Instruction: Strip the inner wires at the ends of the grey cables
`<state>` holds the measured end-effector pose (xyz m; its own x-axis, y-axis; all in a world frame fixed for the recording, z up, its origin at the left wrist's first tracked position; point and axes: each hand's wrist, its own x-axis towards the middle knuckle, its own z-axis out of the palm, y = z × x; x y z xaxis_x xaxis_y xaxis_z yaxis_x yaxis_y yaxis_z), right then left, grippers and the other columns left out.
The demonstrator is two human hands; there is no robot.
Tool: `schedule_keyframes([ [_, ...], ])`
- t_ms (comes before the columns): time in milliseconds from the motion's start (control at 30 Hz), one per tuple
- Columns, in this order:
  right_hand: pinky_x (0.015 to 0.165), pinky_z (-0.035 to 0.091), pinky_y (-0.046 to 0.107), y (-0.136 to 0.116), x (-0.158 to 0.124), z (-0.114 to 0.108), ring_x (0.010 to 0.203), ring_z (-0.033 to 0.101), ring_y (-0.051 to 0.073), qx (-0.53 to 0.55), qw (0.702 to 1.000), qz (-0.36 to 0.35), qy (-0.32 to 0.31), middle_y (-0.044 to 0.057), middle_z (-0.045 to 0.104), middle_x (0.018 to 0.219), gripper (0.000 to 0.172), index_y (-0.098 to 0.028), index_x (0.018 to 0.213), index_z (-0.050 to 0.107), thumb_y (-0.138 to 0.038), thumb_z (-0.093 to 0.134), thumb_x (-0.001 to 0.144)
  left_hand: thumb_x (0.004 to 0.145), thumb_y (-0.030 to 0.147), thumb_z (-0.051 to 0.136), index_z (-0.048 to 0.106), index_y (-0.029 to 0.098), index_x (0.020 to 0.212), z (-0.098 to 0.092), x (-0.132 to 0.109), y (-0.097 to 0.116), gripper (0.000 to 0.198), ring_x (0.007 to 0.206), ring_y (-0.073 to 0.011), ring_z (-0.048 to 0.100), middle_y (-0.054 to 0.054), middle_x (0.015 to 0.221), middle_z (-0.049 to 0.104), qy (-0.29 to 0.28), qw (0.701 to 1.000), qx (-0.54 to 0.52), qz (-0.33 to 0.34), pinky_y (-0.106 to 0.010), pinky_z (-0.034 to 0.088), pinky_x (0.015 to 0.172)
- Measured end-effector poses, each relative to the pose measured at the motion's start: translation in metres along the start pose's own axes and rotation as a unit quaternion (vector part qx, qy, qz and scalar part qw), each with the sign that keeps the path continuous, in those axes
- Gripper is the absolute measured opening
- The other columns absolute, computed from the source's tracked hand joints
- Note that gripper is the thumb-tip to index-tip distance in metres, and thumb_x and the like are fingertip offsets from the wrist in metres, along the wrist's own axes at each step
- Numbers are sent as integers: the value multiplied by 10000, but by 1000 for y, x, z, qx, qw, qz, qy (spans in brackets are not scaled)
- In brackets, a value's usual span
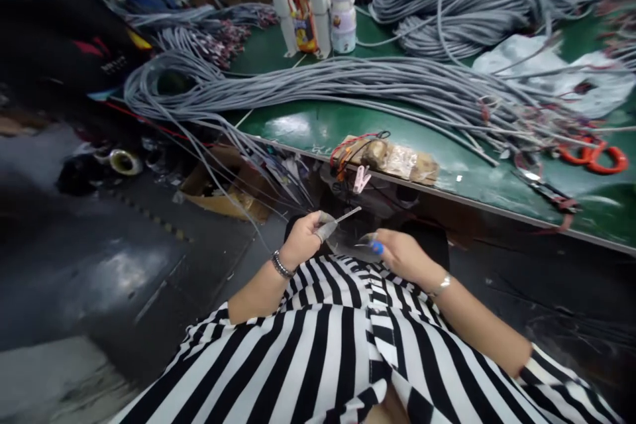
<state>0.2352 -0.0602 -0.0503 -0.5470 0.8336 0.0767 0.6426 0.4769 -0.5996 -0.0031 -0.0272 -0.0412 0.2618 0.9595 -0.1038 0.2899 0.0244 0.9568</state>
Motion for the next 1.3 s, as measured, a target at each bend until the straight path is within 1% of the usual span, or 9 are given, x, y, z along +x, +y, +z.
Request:
schedule_keyframes([
  [100,675,366,289,6,-5,-13,703,499,158,-84,993,35,72,72,608,784,369,-166,758,637,-349,377,946,819,309,590,660,160,909,-8,-16,-9,188,682,-106,615,-19,790,686,5,995,92,46,-202,496,641],
  [200,681,336,317,1,-3,-22,709,461,172,-156,979,33,125,74,616,803,310,-169,756,640,-380,470,908,832,282,568,678,190,960,-9,-26,-9,192,767,-133,637,-29,848,703,22,973,212,91,-228,503,714],
  [300,679,311,333,-8,1,-27,714,437,182,-208,964,32,160,72,620,809,279,-175,745,626,-384,509,887,824,280,574,687,191,935,-7,-30,-3,182,718,-129,624,-31,782,687,37,943,300,142,-221,488,677],
  [500,675,281,340,-13,5,-32,711,421,187,-256,945,40,198,61,605,765,293,-186,698,598,-405,521,877,817,259,556,668,169,793,-5,-31,13,146,535,-90,505,13,571,548,47,900,378,211,-200,400,546],
  [800,683,268,343,-9,5,-38,726,415,187,-283,941,43,183,56,605,784,283,-189,723,609,-415,526,873,809,223,559,572,158,617,-3,-29,20,203,491,-76,418,30,532,443,46,882,391,258,-209,341,503],
  [1000,683,282,335,-8,8,-34,733,426,180,-227,961,18,156,52,590,776,267,-183,716,594,-393,533,868,809,220,561,623,158,692,-3,-30,22,147,492,-79,414,31,541,446,14,888,382,256,-217,337,499],
  [1133,638,306,306,-6,12,-25,652,414,150,-86,987,13,133,25,518,672,322,-183,629,510,-387,504,878,820,218,555,671,168,821,-4,-30,23,127,519,-88,463,20,573,498,-8,901,361,240,-215,377,523],
  [1233,630,329,294,-3,13,-17,636,420,143,18,992,21,126,8,477,641,316,-193,633,473,-370,472,895,841,209,538,666,178,984,-4,-30,22,194,672,-110,582,-29,774,636,-14,922,316,224,-217,457,627],
  [1300,629,337,293,-3,13,-14,641,420,146,50,990,26,130,6,466,640,310,-198,642,465,-367,460,902,857,207,525,642,194,1083,-3,-29,21,255,768,-121,616,-43,895,666,-19,930,295,219,-223,479,694],
])
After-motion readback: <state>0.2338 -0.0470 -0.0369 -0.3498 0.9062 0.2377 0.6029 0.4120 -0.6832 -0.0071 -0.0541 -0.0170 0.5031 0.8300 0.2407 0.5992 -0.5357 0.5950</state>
